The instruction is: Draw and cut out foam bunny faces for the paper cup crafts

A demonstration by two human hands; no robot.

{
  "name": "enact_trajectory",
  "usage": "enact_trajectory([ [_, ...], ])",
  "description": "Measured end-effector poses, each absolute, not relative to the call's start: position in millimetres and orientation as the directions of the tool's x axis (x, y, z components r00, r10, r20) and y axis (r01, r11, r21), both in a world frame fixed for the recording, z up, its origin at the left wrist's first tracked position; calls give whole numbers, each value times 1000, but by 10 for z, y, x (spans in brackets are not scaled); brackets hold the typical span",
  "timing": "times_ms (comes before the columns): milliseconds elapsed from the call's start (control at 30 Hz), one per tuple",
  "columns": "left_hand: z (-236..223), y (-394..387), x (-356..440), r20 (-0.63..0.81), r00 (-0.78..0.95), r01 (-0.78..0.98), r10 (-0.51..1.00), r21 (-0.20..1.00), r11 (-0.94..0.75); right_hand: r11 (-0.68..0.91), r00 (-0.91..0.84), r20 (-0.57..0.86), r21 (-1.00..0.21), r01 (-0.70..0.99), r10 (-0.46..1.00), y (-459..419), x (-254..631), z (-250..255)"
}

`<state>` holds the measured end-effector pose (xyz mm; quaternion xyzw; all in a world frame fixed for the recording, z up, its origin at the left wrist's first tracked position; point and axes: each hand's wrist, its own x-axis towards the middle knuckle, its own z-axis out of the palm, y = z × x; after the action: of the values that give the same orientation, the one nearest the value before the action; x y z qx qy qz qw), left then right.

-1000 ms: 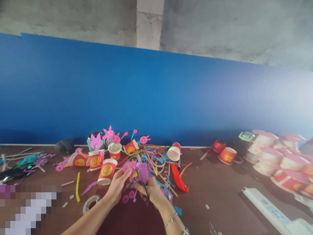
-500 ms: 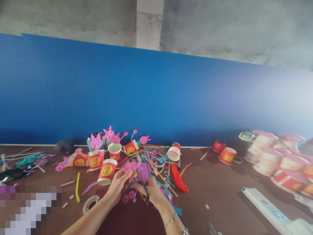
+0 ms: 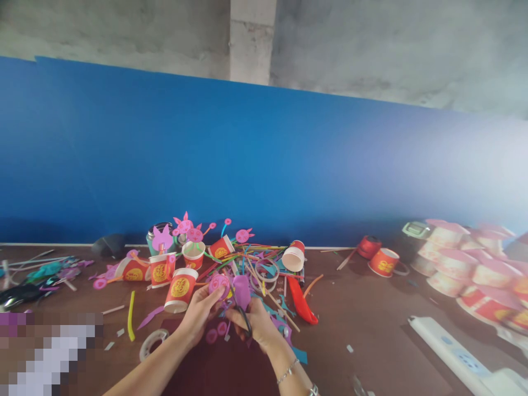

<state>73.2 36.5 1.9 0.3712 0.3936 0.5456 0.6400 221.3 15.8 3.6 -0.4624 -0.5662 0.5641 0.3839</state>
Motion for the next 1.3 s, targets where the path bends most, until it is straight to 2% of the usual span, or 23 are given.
enact_trajectory([
  [467,8,371,713,-107,60,-377,992,918,122,-18,-325,-43,-997,79,945,168,2248,39],
  [833,-17,387,738,-67,68,-354,995,931,87,-79,-300,-111,-990,118,947,167,2219,42],
  [1300,2,368,740,-80,49,-384,996,919,92,-32,-293,-71,-990,136,953,161,2222,33],
])
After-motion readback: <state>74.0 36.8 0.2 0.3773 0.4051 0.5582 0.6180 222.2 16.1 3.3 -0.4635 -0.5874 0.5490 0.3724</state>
